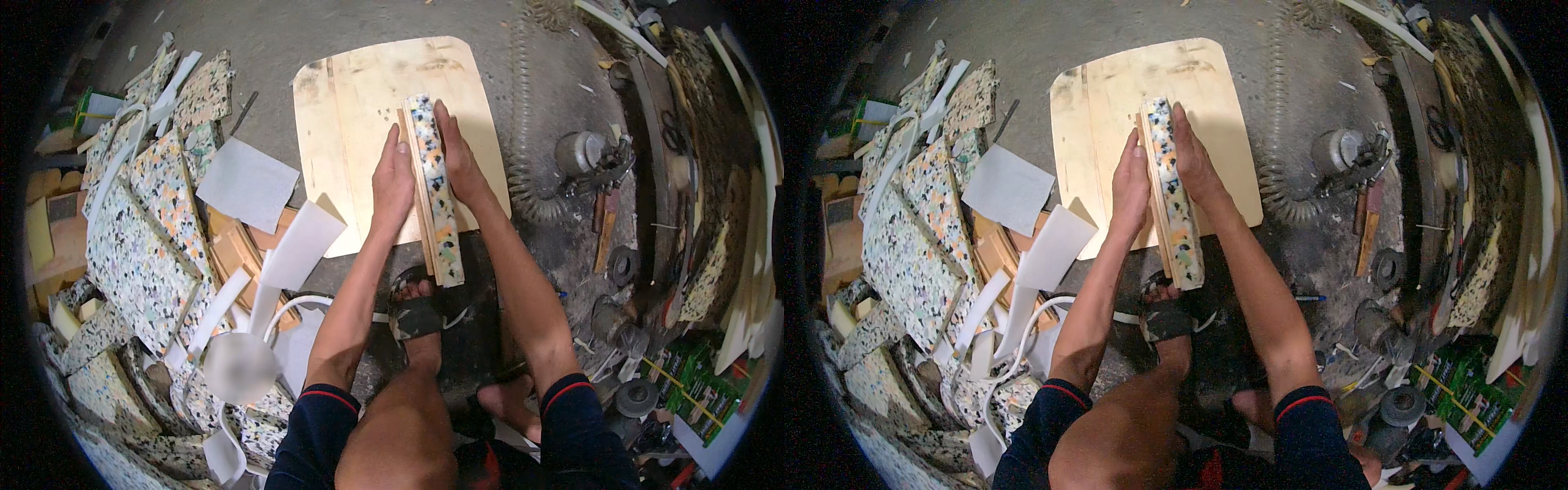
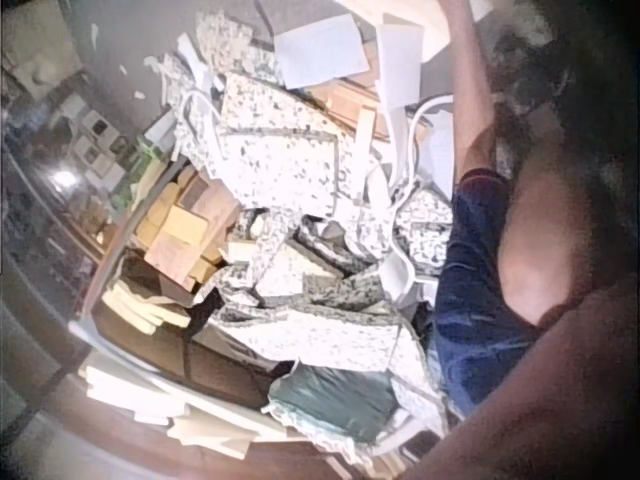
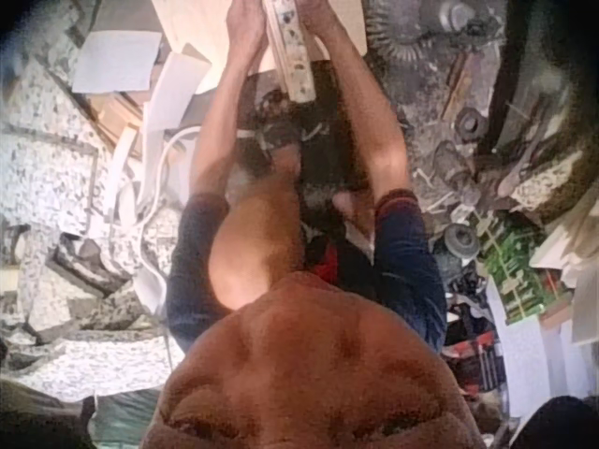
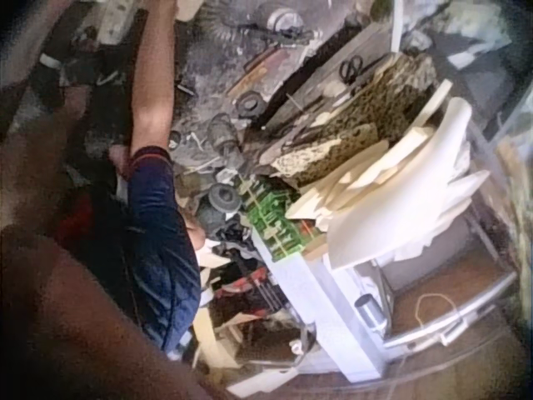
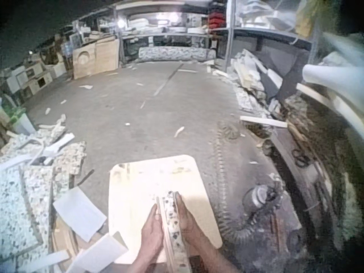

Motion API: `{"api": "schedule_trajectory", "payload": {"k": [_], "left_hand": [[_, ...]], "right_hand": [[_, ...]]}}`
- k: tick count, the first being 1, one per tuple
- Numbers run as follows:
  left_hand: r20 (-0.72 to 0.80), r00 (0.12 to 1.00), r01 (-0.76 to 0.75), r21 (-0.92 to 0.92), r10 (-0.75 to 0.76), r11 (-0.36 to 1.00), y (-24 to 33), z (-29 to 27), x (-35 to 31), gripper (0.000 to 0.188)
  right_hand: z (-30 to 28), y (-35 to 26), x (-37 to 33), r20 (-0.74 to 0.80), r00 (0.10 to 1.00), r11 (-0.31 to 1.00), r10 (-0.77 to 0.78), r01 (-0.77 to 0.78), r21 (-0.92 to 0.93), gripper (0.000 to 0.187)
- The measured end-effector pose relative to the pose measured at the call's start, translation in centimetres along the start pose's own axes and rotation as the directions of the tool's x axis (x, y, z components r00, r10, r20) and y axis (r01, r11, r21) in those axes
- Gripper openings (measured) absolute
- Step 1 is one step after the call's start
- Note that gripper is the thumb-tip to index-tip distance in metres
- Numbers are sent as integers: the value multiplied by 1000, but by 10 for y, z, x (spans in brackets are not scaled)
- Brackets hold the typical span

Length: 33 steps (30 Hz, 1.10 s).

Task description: The person cuts a speckled composite sheet, applies adhesive to a wooden board, and assembles the pieces into a layered panel. They then handle additional composite sheets and wooden boards, arranging them on a workbench.

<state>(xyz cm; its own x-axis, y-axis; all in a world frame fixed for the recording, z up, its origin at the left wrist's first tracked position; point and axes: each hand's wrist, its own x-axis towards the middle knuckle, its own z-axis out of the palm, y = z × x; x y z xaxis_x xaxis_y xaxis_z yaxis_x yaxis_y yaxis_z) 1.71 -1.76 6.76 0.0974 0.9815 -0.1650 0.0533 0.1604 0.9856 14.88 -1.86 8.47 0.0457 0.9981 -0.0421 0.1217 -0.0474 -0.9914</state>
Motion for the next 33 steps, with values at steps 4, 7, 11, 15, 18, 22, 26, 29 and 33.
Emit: {"api": "schedule_trajectory", "payload": {"k": [4, 7, 11, 15, 18, 22, 26, 29, 33], "left_hand": [[-3, 995, -97, 101, 98, 990, 0, 2, 2, 56], [5, 990, -136, 198, 138, 971, 3, -3, 3, 55], [-1, 980, -190, 307, 200, 933, 4, -4, 3, 53], [-56, 997, -43, 76, 47, 996, 6, 7, -3, 51], [-102, 994, -34, 15, 35, 999, 15, 18, -11, 49], [-25, 999, 30, 1, -30, 1000, 28, 25, -21, 49], [-13, 987, -155, 241, 163, 958, 25, 4, -20, 39], [-119, 921, -232, 595, 370, 769, 6, -31, -25, 44], [-178, 981, 71, 707, 80, 703, -29, -60, -44, 63]], "right_hand": [[8, 3, 15, -16, 998, 997, 63, -64, -41, 82], [14, 8, 21, 23, 998, 966, -52, 56, -252, 80], [15, 11, 21, 88, 953, 899, -290, 303, -317, 77], [6, 4, -28, 8, 998, 997, 63, -62, -47, 95], [10, -4, -64, -64, 976, 959, 210, -218, -182, 80], [-26, 8, -87, 105, 953, 940, 284, -298, 164, 81], [-41, 45, -100, 60, 917, 807, 393, -376, 455, 78], [-43, 60, -109, -496, 758, 677, 423, -628, -383, 73], [-15, 58, -105, -233, 926, 436, -298, -85, -896, 68]]}}
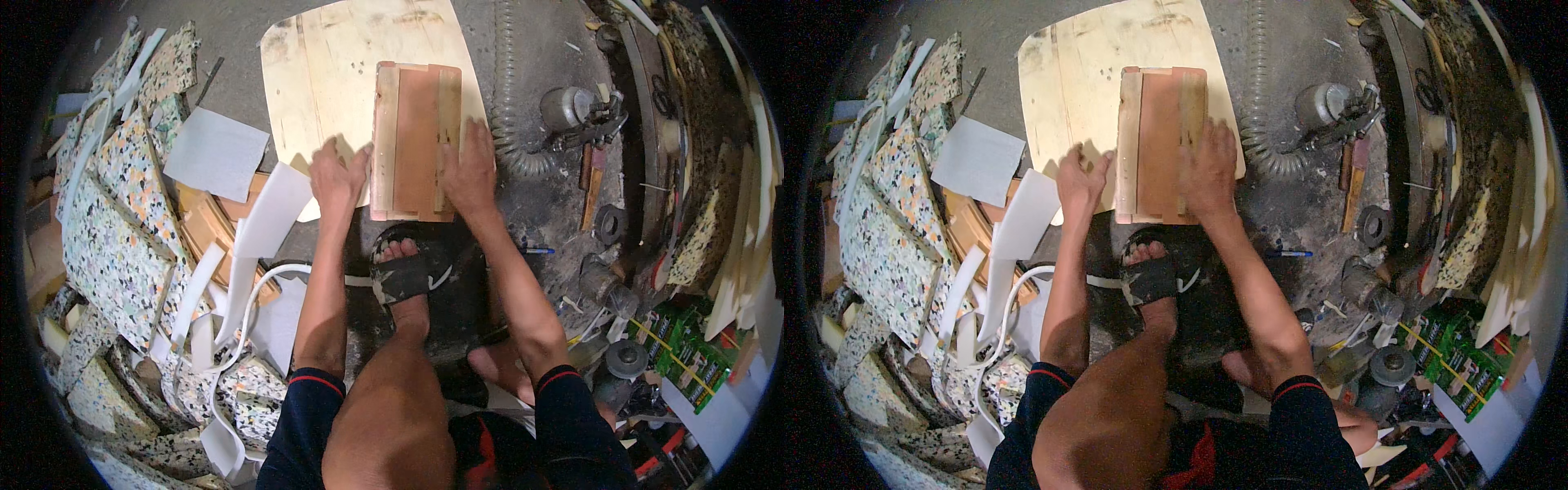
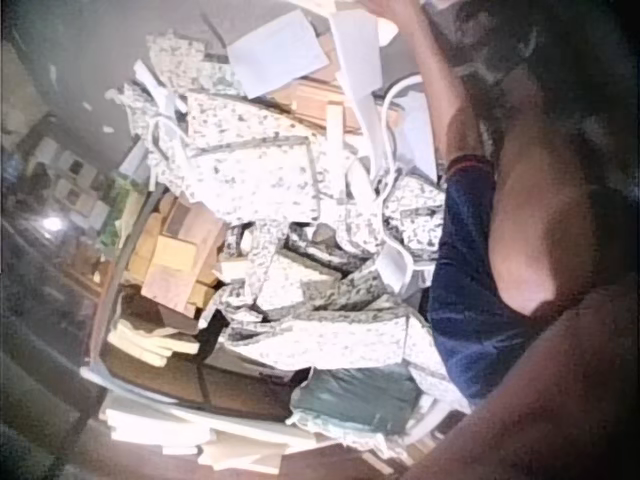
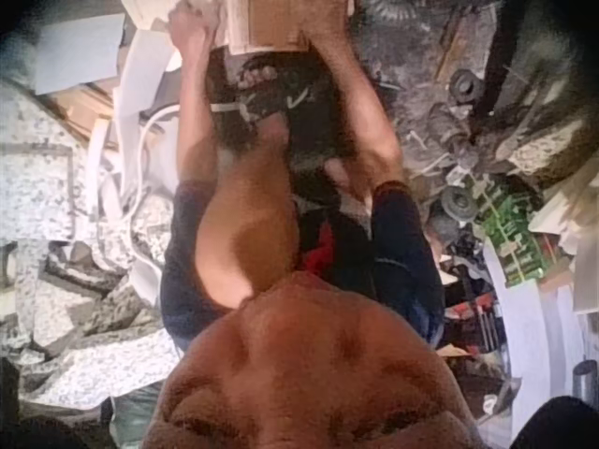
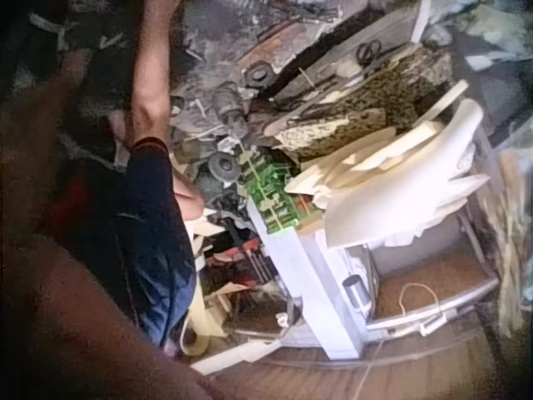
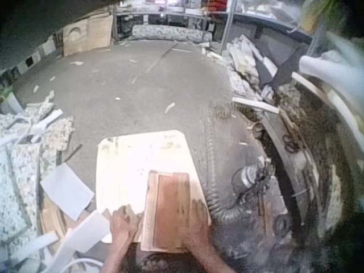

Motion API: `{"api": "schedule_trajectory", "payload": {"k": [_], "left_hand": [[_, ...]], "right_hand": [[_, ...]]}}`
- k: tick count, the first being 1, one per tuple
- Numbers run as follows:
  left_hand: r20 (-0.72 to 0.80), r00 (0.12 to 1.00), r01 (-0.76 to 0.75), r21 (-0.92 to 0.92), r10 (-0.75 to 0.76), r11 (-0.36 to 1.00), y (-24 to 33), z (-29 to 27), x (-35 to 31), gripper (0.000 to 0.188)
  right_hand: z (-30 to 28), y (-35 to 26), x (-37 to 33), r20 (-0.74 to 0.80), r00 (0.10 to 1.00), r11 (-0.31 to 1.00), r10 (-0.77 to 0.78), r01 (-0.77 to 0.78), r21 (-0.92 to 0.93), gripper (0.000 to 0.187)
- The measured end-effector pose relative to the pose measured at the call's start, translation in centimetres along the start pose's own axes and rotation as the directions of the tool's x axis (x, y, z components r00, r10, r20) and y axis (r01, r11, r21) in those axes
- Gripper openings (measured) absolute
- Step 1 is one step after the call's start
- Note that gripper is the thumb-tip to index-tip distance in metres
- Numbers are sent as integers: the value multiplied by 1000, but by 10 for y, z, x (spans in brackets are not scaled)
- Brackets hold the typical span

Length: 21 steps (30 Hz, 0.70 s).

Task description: The person cuts a speckled composite sheet, applies adhesive to a wooden board, and assembles the pieces into a layered panel. They then handle additional composite sheets and wooden boards, arranging them on a workbench.

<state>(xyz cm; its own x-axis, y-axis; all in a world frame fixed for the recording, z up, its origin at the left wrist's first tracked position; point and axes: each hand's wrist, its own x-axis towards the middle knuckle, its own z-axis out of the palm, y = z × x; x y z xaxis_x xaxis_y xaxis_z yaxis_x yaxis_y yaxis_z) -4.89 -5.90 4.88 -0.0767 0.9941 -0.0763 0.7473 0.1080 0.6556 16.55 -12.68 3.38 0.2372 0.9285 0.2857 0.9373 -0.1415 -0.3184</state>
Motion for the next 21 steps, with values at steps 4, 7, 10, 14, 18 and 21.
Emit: {"api": "schedule_trajectory", "payload": {"k": [4, 7, 10, 14, 18, 21], "left_hand": [[340, 922, 214, -50, -185, 975, -17, 11, -5, 69], [354, 924, 232, -212, -147, 949, -17, 29, -3, 58], [435, 892, 257, -273, -120, 927, -23, 43, 1, 55], [360, 929, 207, -300, -91, 931, -30, 44, -5, 62], [551, 819, 440, -430, -156, 789, -16, 40, -4, 70], [566, 809, 400, -328, -162, 856, -3, 41, -7, 48]], "right_hand": [[21, -38, 12, 216, 976, 992, 30, -3, -128, 82], [18, -46, 13, 345, 934, 978, 93, -21, -207, 89], [6, -41, 25, 458, 883, 993, 104, -66, -98, 90], [-3, -27, 33, 555, 812, 978, 178, -206, -12, 88], [-4, -15, -11, 375, 871, 883, 318, -416, 218, 85], [-5, 9, -14, 469, 791, 665, 393, -597, 449, 79]]}}
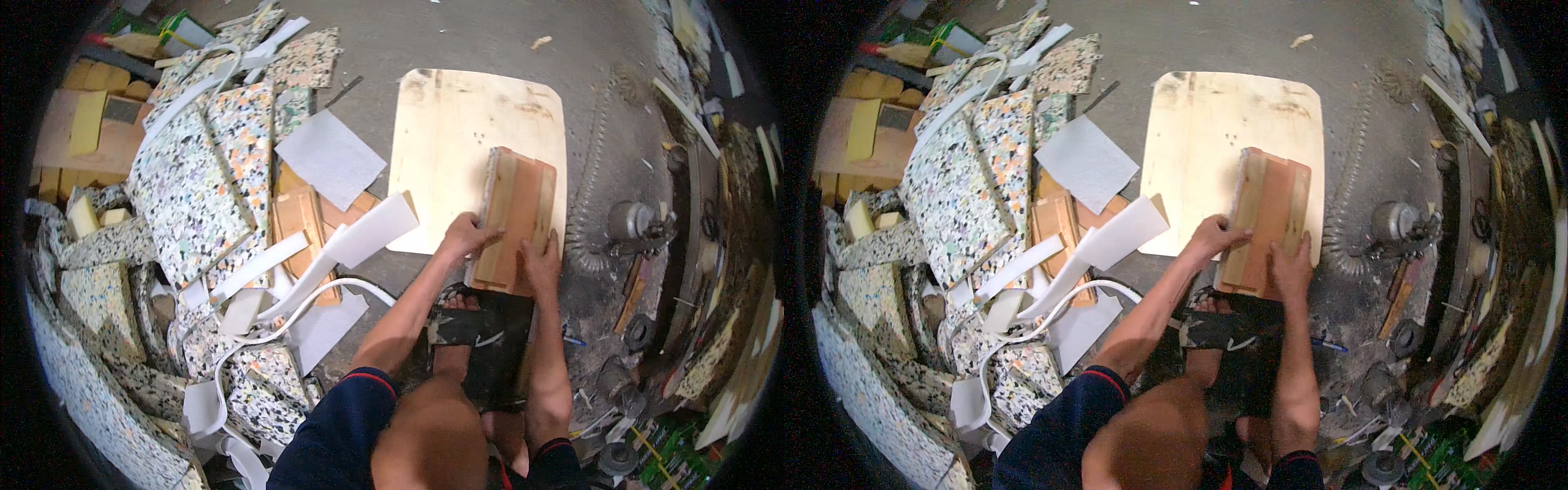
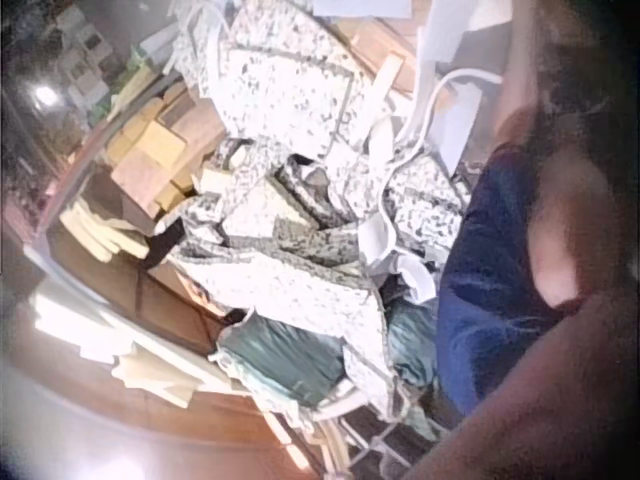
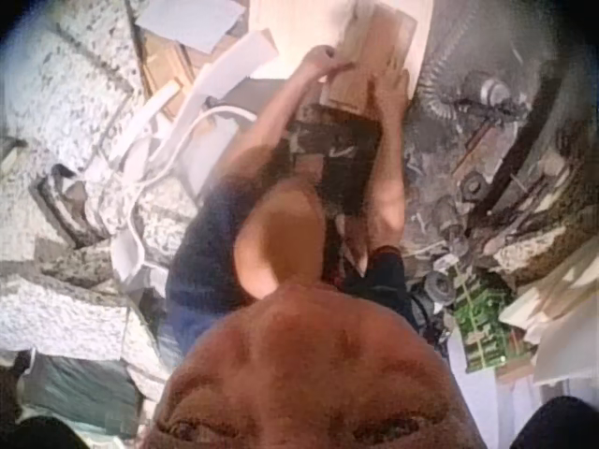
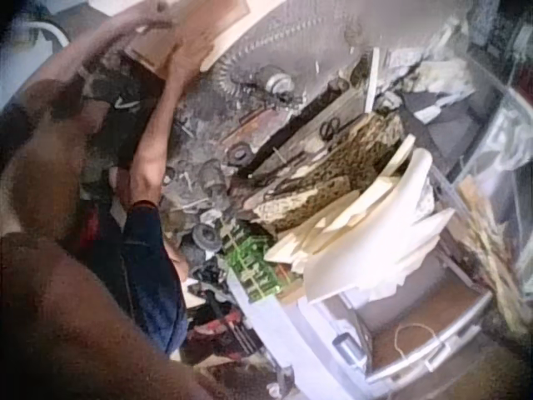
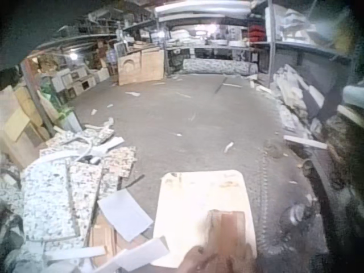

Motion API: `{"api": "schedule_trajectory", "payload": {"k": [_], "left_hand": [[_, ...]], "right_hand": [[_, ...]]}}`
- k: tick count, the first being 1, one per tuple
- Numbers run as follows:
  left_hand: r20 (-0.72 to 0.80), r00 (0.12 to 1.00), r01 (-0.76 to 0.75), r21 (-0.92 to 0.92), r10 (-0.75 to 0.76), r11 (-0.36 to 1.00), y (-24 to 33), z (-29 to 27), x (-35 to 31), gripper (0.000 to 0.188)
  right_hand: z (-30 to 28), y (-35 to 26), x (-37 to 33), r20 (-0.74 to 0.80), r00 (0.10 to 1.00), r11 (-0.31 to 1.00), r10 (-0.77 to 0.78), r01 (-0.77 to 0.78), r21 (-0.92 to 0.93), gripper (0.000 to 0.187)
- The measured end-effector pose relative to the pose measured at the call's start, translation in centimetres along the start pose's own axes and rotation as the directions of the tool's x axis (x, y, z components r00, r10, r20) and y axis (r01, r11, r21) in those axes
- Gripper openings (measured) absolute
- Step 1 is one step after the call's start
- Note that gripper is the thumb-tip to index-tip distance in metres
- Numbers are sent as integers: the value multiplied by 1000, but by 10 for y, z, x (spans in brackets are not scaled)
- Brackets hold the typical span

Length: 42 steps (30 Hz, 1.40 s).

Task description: The person cuts a speckled composite sheet, applies adhesive to a wooden board, and assembles the pieces into a layered panel. They then handle additional composite sheets and wooden boards, arranging them on a workbench.

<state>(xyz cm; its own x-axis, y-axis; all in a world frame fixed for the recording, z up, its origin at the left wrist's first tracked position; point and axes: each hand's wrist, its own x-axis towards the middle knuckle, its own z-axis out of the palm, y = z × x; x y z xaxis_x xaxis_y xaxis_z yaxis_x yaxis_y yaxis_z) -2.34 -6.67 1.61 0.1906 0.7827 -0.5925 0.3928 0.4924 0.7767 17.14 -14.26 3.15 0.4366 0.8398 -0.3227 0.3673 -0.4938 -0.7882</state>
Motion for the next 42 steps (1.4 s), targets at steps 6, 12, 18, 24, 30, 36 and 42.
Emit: {"api": "schedule_trajectory", "payload": {"k": [6, 12, 18, 24, 30, 36, 42], "left_hand": [[199, 975, 36, -576, 97, 817, -12, 8, -40, 39], [309, 950, 190, -685, 44, 704, -2, -18, -76, 66], [213, 974, 116, -767, 79, 631, 32, -24, -50, 60], [110, 949, -177, -587, 295, 790, 59, 0, -87, 42], [183, 906, -175, -659, 381, 731, 80, -12, -98, 50], [176, 931, -153, -608, 320, 779, 83, -15, -109, 78], [211, 889, -228, -566, 407, 792, 85, -26, -111, 107]], "right_hand": [[-44, -6, -1, 364, 924, 888, 121, -264, 377, 54], [-71, -15, -50, 515, 856, 866, -56, -214, 451, 62], [-77, -36, -95, 305, 941, 881, -146, -17, 473, 74], [-117, -69, -58, 366, 905, 775, -215, -71, 629, 73], [-117, -92, -67, 337, 933, 814, -126, -97, 573, 72], [-111, -83, -66, 153, 944, 817, -293, 165, 552, 69], [-95, -88, -74, 138, 944, 759, -300, 148, 634, 77]]}}
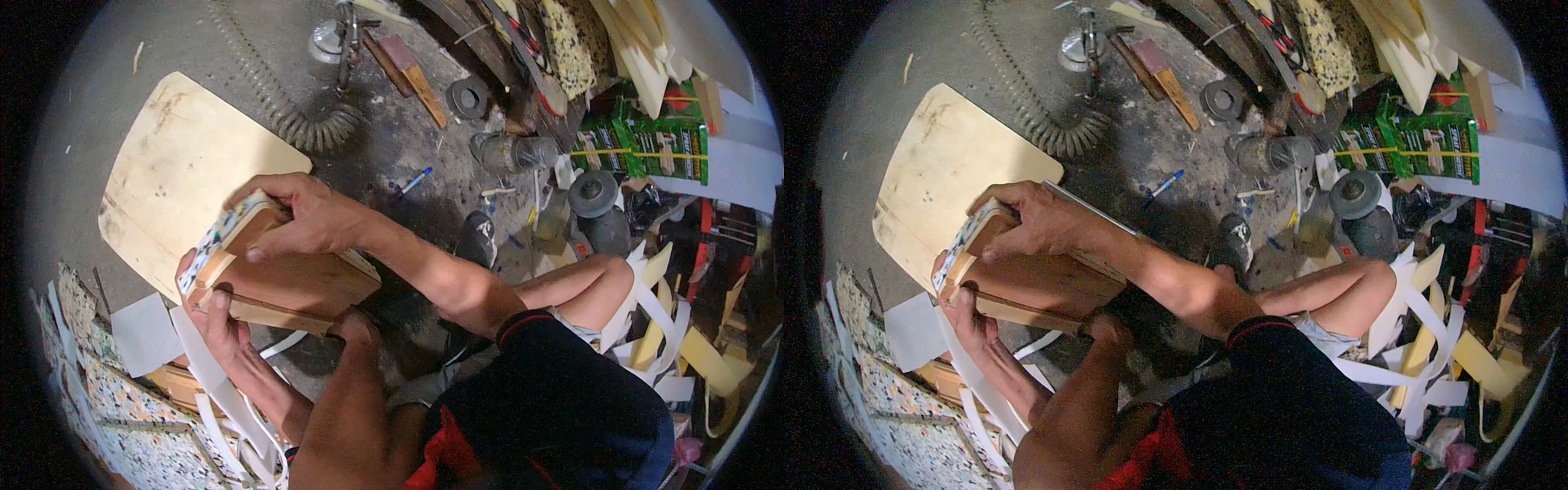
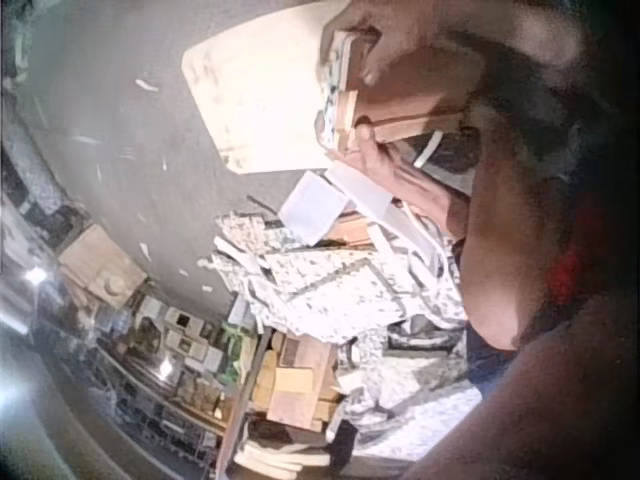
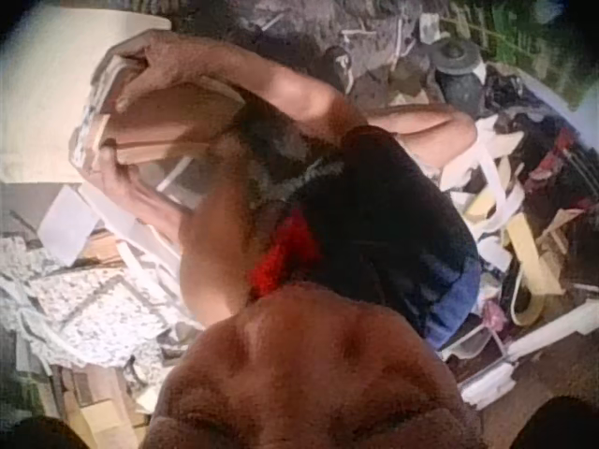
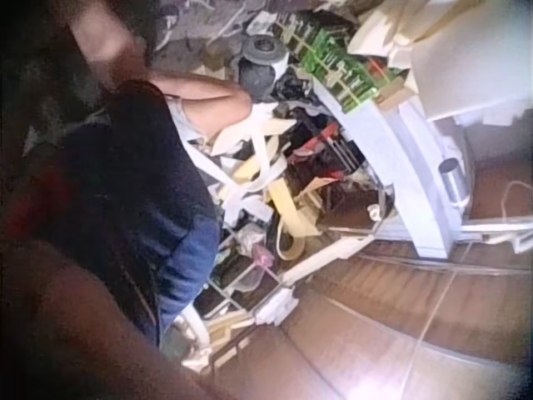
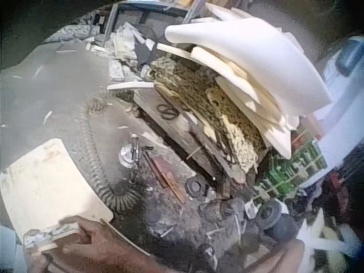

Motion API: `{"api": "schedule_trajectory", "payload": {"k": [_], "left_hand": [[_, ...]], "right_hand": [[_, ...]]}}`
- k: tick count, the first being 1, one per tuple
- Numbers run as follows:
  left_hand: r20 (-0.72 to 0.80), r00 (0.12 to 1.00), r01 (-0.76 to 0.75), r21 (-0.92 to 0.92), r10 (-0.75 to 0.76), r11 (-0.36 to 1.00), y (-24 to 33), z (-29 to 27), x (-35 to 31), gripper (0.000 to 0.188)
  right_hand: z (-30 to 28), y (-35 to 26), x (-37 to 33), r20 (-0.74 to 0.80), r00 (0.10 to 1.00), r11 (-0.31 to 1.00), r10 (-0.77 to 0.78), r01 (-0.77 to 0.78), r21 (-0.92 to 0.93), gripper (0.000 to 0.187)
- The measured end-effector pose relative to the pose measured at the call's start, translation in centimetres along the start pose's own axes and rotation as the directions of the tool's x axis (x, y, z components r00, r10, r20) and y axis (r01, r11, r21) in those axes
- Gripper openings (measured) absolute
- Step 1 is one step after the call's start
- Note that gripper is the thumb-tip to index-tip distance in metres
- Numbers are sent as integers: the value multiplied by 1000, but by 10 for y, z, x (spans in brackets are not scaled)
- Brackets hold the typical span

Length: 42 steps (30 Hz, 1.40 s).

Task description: The person cuts a speckled composite sheet, applies adhesive to a wooden board, and assembles the pieces into a layered panel. They then handle additional composite sheets and wooden boards, arranging them on a workbench.

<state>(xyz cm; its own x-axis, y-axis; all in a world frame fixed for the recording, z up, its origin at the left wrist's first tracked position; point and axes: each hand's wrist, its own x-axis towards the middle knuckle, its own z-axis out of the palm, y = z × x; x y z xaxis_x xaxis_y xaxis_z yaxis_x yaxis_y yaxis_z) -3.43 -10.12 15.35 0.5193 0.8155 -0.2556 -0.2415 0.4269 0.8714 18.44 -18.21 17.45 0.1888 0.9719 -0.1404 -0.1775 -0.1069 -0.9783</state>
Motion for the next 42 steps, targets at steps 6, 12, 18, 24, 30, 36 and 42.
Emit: {"api": "schedule_trajectory", "payload": {"k": [6, 12, 18, 24, 30, 36, 42], "left_hand": [[-24, 1000, -14, -147, 10, 989, -28, -46, -4, 104], [-104, 889, 433, -118, -445, 894, -96, -44, -47, 47], [99, 961, 271, -159, -258, 949, -108, -33, -63, 55], [-51, 985, 146, -252, -164, 957, -98, -34, -61, 57], [-204, 936, 255, -166, -286, 953, -88, -53, -101, 64], [-472, 878, 170, 165, -73, 972, -34, -109, -212, 66], [-755, 618, 466, 129, -218, 875, 22, -159, -416, 77]], "right_hand": [[-26, 39, -38, 158, 971, 953, 182, -135, -272, 93], [-16, 65, -64, 56, 916, 918, 396, -395, -33, 72], [-25, 78, -70, 135, 918, 910, 374, -391, 139, 76], [-24, 84, -83, 170, 867, 880, 469, -475, -5, 74], [20, 79, -81, 168, 858, 861, 485, -502, 78, 66], [32, 92, -89, 273, 785, 798, 556, -413, -439, 62], [-36, 145, -132, 72, 835, 659, 546, -375, -652, 50]]}}
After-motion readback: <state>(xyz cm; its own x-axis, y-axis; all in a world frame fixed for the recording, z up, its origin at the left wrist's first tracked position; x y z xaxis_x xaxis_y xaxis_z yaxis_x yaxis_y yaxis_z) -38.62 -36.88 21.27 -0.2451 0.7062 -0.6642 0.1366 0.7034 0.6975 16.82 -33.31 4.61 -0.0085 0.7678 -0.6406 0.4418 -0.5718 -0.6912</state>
